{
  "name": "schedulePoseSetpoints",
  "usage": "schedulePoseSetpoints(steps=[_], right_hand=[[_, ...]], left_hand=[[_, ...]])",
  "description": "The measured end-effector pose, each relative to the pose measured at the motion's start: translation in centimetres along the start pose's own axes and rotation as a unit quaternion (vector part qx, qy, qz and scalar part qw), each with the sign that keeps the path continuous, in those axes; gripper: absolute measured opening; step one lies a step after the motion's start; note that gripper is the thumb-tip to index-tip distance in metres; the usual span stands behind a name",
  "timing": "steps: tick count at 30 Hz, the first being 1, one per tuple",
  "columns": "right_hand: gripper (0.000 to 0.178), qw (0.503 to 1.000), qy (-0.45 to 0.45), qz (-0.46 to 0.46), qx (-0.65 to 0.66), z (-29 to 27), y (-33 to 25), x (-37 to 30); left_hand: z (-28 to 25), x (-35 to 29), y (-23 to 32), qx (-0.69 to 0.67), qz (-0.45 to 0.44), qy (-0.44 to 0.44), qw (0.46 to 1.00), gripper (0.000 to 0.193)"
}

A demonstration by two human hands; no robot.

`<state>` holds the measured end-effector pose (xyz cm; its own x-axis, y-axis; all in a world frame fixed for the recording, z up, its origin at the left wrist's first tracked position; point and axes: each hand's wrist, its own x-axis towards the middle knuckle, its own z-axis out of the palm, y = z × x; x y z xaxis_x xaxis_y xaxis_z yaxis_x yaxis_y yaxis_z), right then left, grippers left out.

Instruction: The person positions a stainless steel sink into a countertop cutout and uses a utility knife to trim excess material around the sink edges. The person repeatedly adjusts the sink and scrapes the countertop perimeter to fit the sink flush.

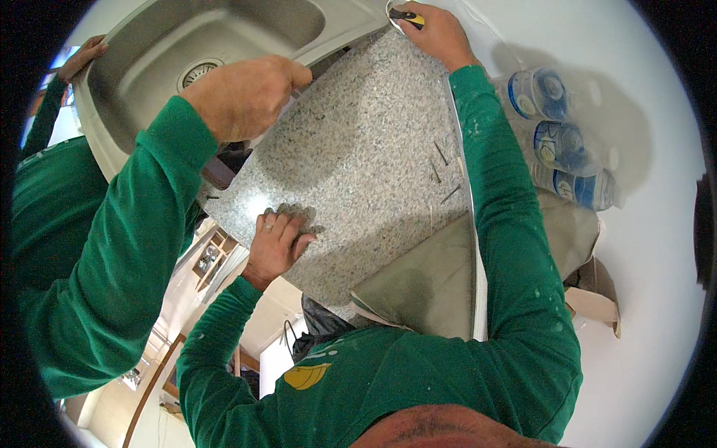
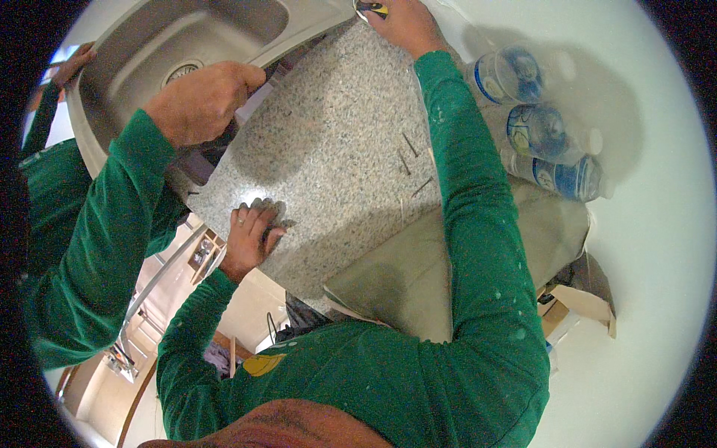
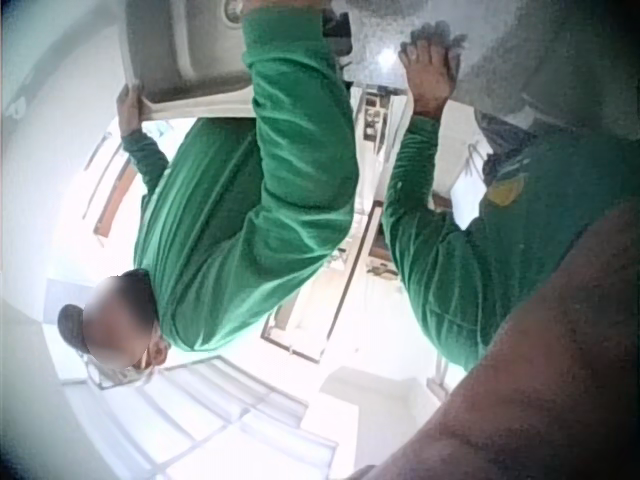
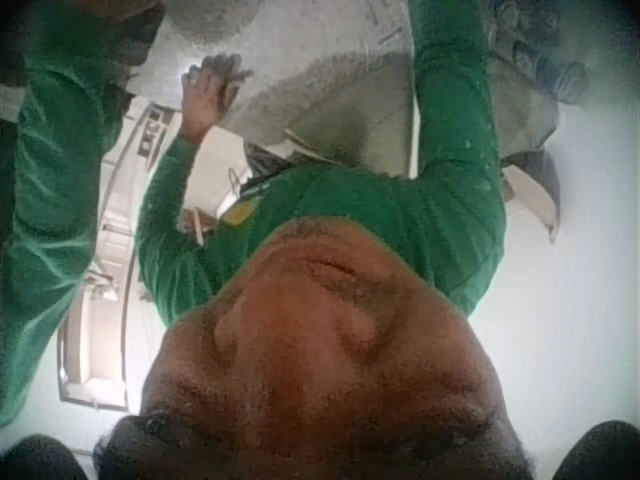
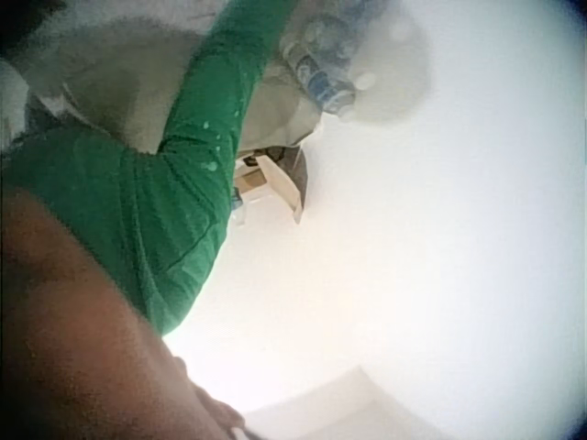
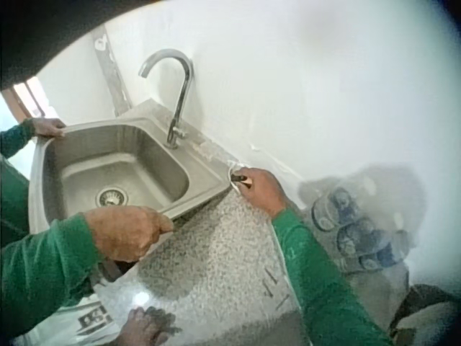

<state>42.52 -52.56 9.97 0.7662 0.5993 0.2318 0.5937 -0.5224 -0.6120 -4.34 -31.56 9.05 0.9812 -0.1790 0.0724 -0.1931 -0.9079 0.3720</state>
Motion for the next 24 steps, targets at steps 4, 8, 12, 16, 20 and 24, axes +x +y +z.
schedulePoseSetpoints(steps=[4, 8, 12, 16, 20, 24], right_hand=[[0.035, 0.996, 0.026, -0.056, -0.060, 1.7, 3.7, 0.8], [0.035, 0.994, 0.035, -0.055, -0.088, 2.4, 3.9, 0.9], [0.035, 0.995, 0.037, -0.057, -0.073, 2.2, 4.3, 1.3], [0.035, 0.994, 0.050, -0.036, -0.096, 3.0, 3.4, 0.4], [0.034, 0.991, 0.071, -0.016, -0.116, 2.5, 2.2, -0.7], [0.035, 0.984, 0.090, -0.003, -0.154, 2.5, 0.5, -1.8]], left_hand=[[0.5, -0.6, -0.2, -0.012, -0.018, -0.025, 0.999, 0.051], [0.6, -0.7, -0.2, -0.026, -0.027, -0.034, 0.999, 0.051], [0.1, -0.2, 0.1, -0.015, -0.023, -0.041, 0.999, 0.046], [0.5, -0.4, -0.7, -0.018, -0.024, -0.030, 0.999, 0.044], [0.0, 0.0, -0.5, -0.028, -0.034, -0.012, 0.999, 0.044], [0.5, -0.6, -0.5, -0.023, -0.038, 0.018, 0.999, 0.043]])
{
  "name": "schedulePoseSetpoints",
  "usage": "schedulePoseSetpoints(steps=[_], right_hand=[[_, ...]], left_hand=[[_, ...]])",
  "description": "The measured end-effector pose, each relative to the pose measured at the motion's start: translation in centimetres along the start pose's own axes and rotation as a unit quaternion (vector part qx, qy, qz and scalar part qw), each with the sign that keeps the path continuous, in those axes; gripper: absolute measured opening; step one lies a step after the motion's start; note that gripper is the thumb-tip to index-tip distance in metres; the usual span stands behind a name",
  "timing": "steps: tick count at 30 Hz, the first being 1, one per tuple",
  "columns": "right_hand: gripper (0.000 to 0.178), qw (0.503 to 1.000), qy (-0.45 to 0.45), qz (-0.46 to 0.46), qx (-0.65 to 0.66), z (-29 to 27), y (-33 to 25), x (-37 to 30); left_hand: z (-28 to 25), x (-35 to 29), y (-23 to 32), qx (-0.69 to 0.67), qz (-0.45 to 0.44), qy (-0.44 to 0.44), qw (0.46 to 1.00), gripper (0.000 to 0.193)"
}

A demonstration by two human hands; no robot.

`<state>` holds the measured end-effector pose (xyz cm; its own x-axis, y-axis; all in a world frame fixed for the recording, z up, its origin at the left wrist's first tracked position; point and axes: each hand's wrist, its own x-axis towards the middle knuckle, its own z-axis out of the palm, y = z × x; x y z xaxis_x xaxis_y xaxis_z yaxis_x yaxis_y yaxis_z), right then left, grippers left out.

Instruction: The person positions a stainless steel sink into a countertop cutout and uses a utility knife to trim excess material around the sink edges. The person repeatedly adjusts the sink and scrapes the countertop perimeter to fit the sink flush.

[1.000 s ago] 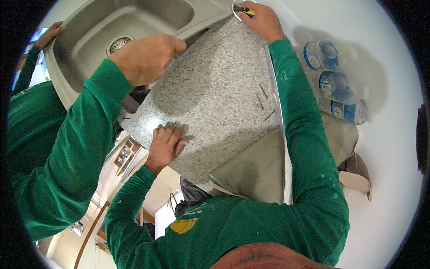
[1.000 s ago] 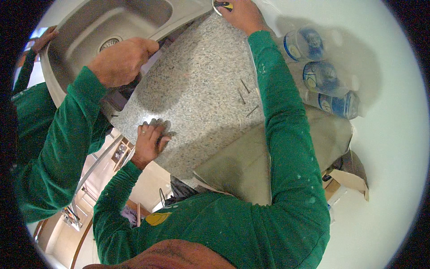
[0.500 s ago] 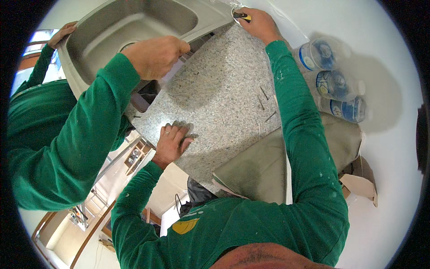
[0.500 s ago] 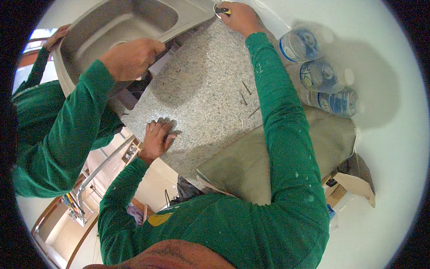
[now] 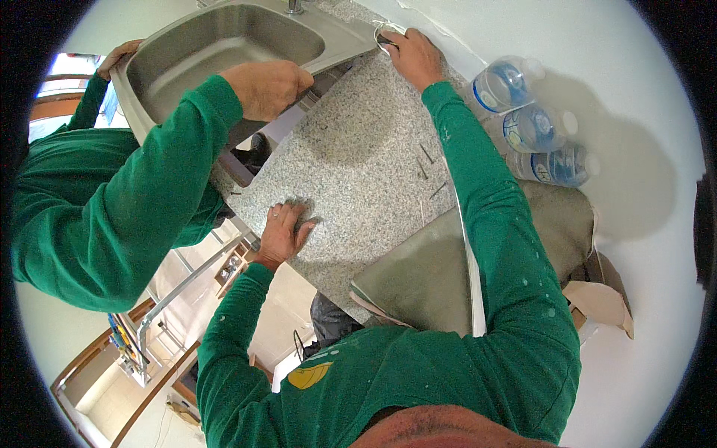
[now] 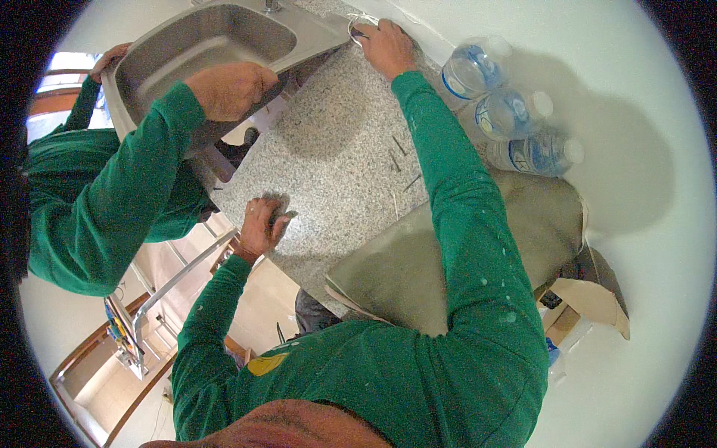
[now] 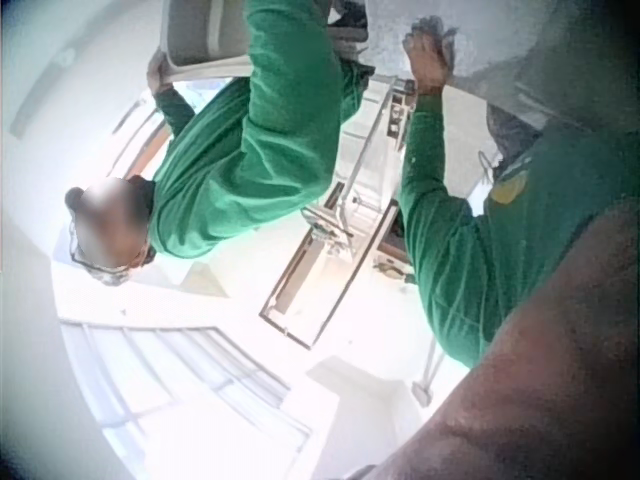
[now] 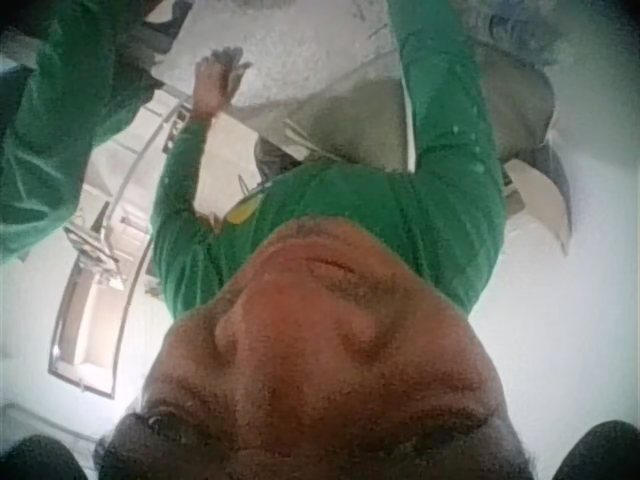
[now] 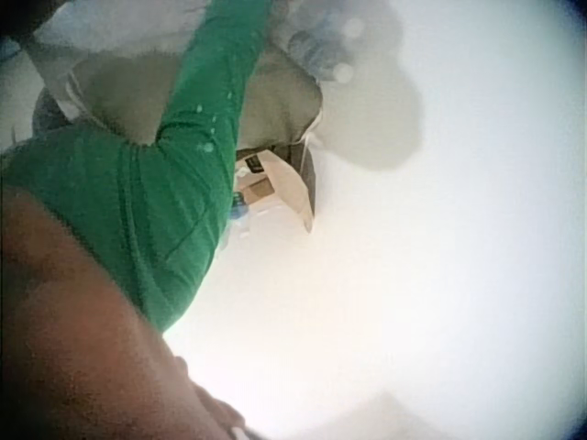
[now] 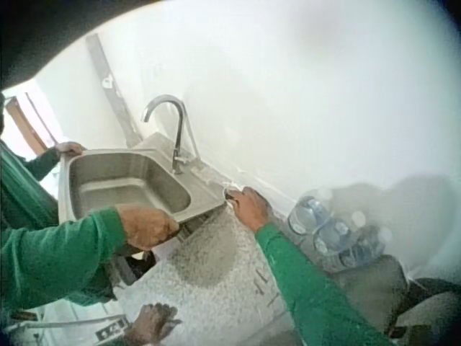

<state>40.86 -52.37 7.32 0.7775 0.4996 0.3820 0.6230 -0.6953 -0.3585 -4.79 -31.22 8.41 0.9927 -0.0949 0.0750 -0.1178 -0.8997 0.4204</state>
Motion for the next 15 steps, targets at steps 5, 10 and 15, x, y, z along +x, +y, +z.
schedulePoseSetpoints(steps=[5, 10, 15], right_hand=[[0.031, 0.981, -0.151, 0.006, -0.122, -1.4, 0.0, 1.4], [0.029, 0.972, -0.163, 0.011, -0.168, -2.4, -0.1, 2.7], [0.032, 0.961, -0.204, 0.028, -0.184, -2.2, -0.3, 1.9]], left_hand=[[-0.3, -0.2, 0.7, -0.011, -0.017, -0.024, 1.000, 0.043], [0.0, 0.2, 0.0, -0.002, 0.010, 0.000, 1.000, 0.046], [0.1, -0.1, 0.1, -0.009, 0.011, 0.009, 1.000, 0.050]])
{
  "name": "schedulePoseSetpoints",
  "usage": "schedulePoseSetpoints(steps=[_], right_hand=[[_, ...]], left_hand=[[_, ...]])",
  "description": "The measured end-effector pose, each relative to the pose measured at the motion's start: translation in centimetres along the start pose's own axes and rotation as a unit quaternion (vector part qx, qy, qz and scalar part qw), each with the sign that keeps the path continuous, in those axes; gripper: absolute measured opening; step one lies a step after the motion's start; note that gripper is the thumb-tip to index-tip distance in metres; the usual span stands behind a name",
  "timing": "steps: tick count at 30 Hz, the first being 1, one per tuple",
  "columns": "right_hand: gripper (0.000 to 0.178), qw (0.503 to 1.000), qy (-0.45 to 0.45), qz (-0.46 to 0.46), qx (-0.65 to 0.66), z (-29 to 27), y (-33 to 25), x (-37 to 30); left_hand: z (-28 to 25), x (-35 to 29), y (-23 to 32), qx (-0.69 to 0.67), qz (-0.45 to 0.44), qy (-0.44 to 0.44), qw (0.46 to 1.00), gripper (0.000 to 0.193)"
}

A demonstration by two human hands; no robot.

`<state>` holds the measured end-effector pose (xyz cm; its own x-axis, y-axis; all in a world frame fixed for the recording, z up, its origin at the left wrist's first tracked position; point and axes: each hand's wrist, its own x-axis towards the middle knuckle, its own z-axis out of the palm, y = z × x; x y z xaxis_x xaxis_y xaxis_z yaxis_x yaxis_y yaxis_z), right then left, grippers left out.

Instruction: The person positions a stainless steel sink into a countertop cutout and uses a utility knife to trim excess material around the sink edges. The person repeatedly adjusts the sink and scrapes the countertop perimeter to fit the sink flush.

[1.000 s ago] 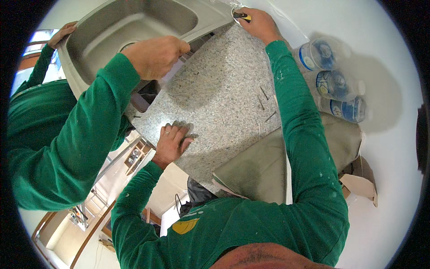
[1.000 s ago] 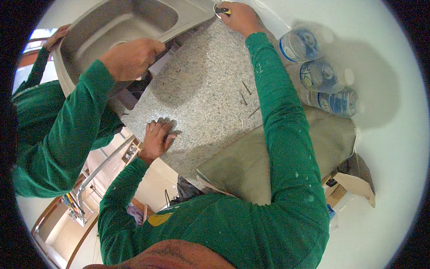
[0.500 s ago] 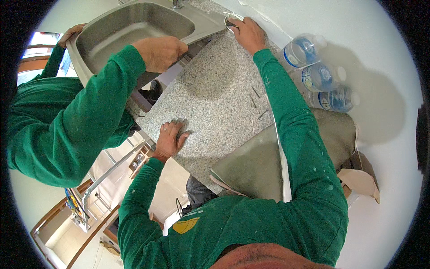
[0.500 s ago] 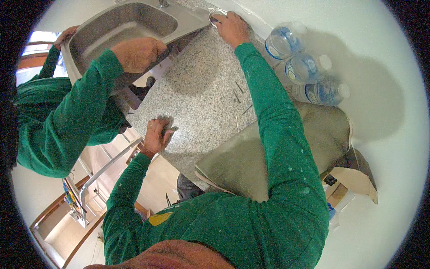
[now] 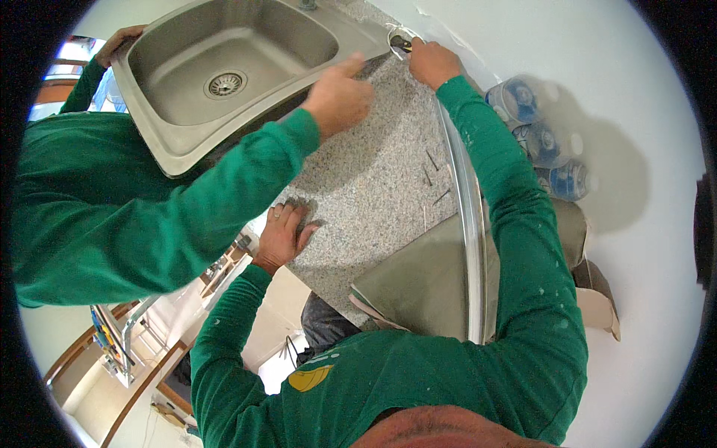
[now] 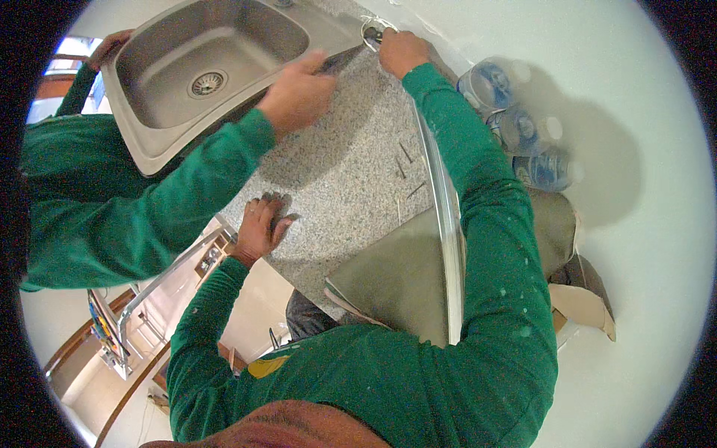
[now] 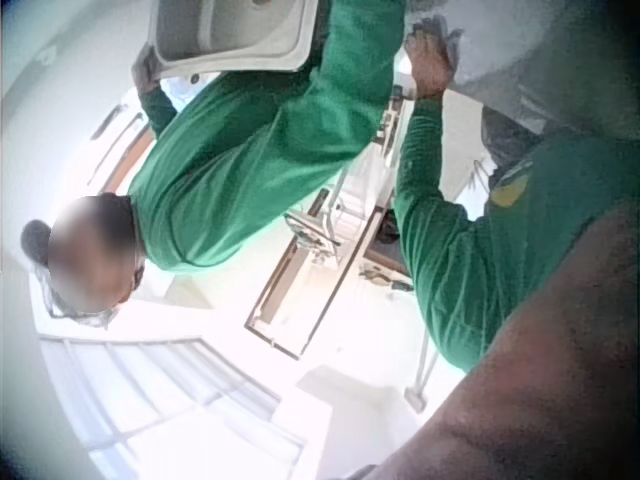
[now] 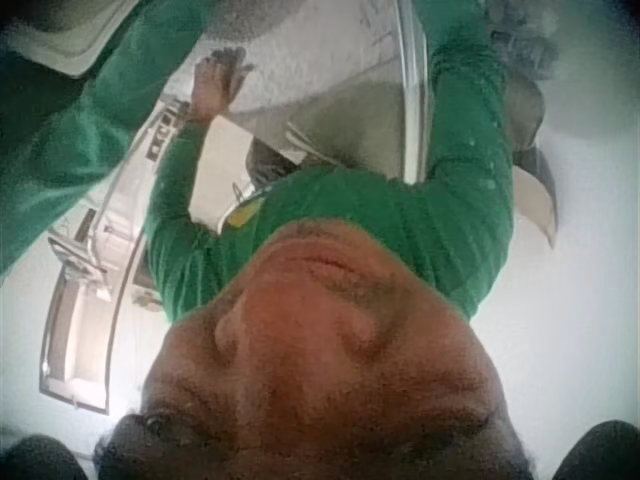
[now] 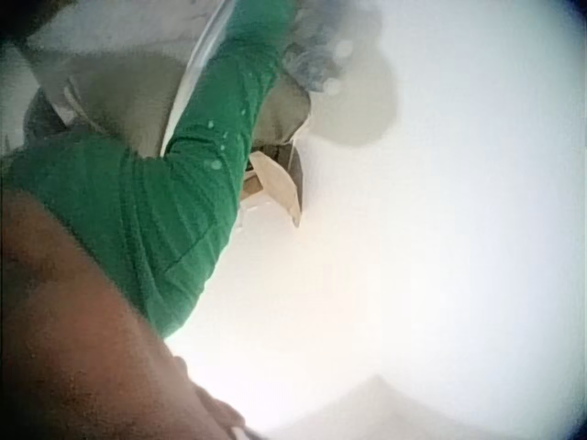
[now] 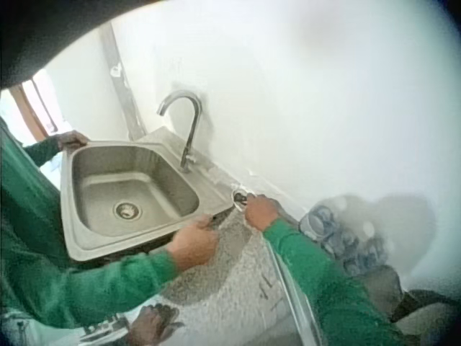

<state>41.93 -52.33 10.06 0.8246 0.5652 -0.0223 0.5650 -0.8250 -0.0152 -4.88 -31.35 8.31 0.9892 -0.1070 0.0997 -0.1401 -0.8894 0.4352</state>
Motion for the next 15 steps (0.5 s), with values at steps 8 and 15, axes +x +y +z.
schedulePoseSetpoints(steps=[8, 15], right_hand=[[0.035, 0.998, 0.047, 0.001, 0.049, 1.6, 1.7, 0.7], [0.035, 0.994, 0.077, 0.020, 0.074, 1.1, 1.2, 0.0]], left_hand=[[0.1, 0.4, 0.1, 0.006, -0.016, -0.026, 1.000, 0.049], [-0.3, 0.6, 0.6, 0.032, -0.014, -0.036, 0.999, 0.048]])
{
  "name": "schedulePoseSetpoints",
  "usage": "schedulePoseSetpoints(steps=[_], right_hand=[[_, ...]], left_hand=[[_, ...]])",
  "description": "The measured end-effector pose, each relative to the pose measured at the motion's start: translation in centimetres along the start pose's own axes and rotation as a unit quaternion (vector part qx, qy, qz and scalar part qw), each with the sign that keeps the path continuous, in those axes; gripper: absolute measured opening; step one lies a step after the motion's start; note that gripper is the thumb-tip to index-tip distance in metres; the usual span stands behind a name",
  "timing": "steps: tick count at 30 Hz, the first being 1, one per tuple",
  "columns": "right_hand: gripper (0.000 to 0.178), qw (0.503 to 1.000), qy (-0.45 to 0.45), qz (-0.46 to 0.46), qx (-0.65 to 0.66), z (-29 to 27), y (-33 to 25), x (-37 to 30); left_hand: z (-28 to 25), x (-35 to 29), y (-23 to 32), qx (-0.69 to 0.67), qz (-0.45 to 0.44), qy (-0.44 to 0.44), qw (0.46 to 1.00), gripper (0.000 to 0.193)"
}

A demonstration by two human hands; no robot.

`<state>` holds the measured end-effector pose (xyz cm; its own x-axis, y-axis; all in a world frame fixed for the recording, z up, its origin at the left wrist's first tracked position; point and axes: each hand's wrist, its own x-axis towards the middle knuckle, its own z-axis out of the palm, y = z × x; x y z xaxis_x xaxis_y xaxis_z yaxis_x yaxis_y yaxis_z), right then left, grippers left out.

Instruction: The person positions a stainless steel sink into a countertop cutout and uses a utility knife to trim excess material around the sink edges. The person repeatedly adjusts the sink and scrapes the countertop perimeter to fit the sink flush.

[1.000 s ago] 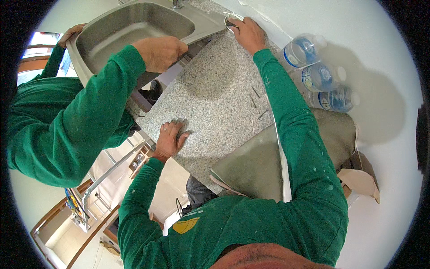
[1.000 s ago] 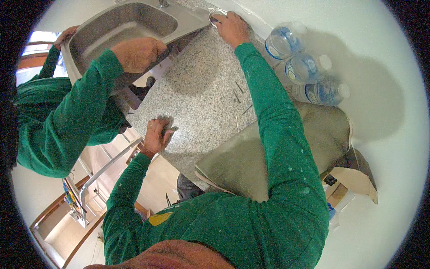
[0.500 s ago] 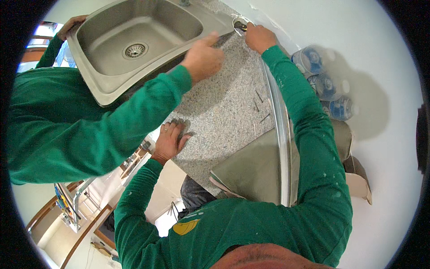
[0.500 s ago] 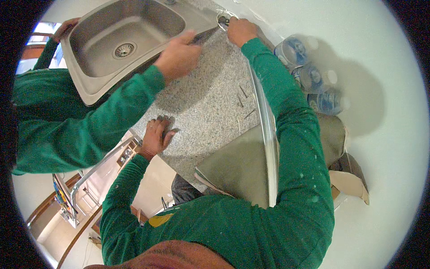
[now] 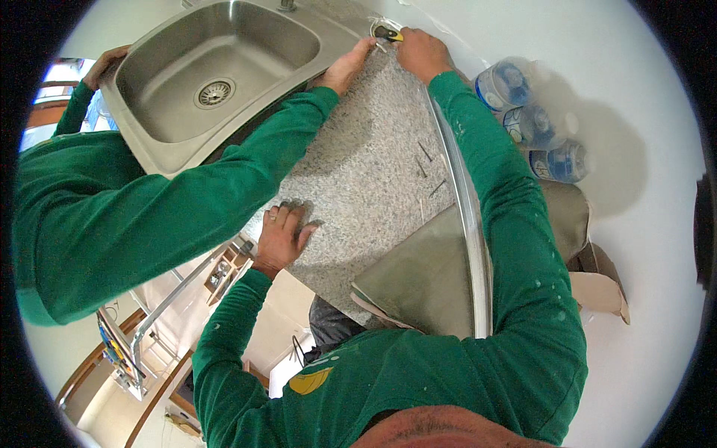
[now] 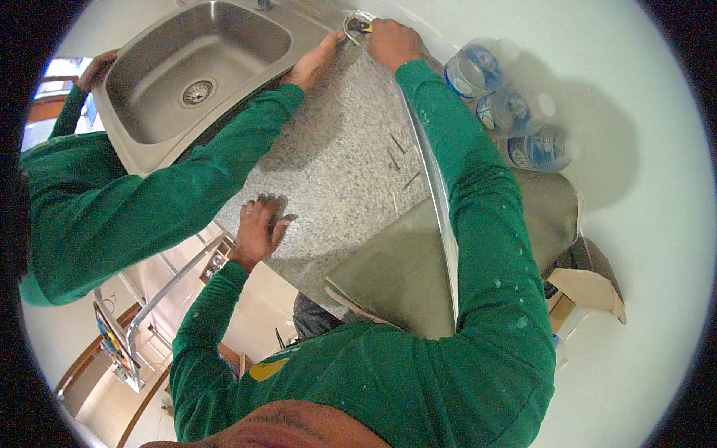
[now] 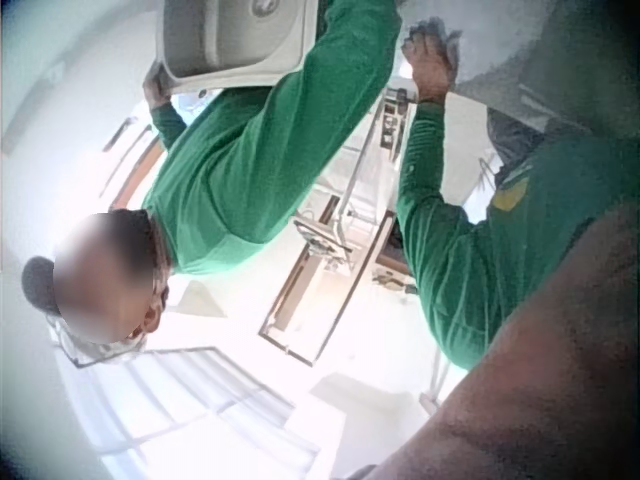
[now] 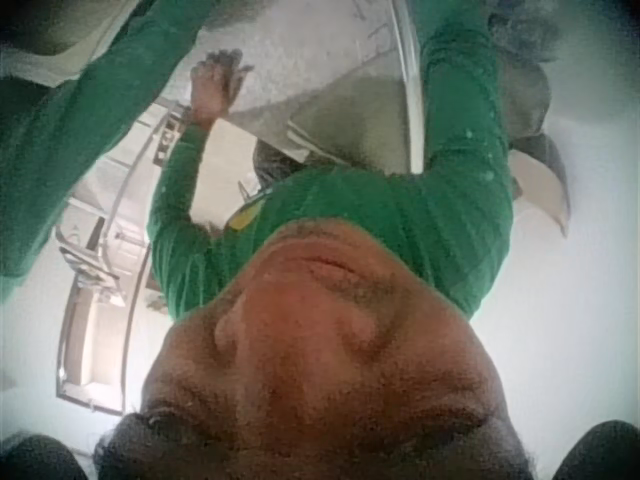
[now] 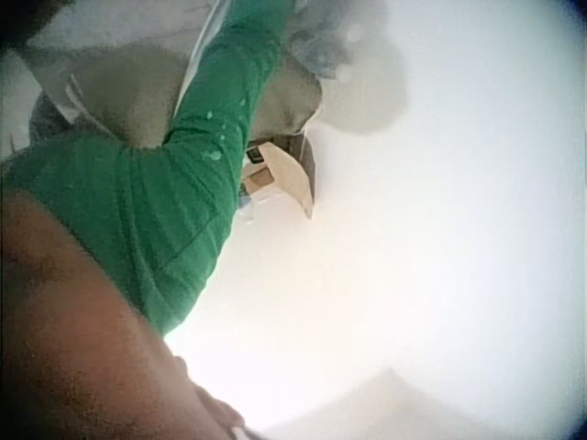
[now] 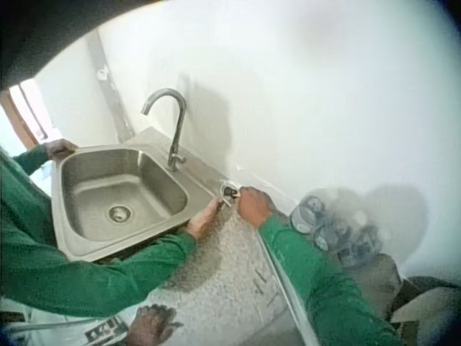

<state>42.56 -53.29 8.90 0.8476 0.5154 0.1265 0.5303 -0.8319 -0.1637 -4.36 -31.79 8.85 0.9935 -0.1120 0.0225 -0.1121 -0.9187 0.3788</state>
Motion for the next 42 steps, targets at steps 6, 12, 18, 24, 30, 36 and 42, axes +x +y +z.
schedulePoseSetpoints(steps=[6, 12, 18, 24, 30, 36, 42], right_hand=[[0.034, 1.000, 0.001, 0.021, 0.006, -0.1, -0.5, 0.2], [0.033, 1.000, 0.008, 0.027, 0.004, 0.6, -0.2, 0.8], [0.035, 0.998, -0.022, -0.017, -0.055, -0.1, -0.2, 1.5], [0.041, 0.997, -0.044, -0.035, -0.047, -2.0, -1.6, -0.9], [0.039, 0.996, -0.045, -0.023, -0.074, -1.2, -0.6, -0.9], [0.034, 0.992, 0.056, 0.098, -0.046, -4.6, -6.0, -5.0], [0.031, 0.940, 0.261, 0.147, 0.165, -0.3, -12.0, -14.6]], left_hand=[[-0.1, 0.0, 0.2, -0.007, -0.013, -0.015, 1.000, 0.046], [-0.3, 0.1, 0.5, -0.006, -0.008, -0.006, 1.000, 0.045], [0.0, 0.1, -0.4, -0.010, -0.009, -0.010, 1.000, 0.045], [0.4, -0.6, -0.9, -0.031, 0.000, 0.033, 0.999, 0.044], [0.9, -0.8, -0.8, -0.026, 0.006, 0.052, 0.998, 0.041], [1.3, 2.4, 0.7, 0.021, -0.008, 0.085, 0.996, 0.040], [3.6, 13.3, -0.4, -0.015, -0.044, 0.170, 0.984, 0.046]])
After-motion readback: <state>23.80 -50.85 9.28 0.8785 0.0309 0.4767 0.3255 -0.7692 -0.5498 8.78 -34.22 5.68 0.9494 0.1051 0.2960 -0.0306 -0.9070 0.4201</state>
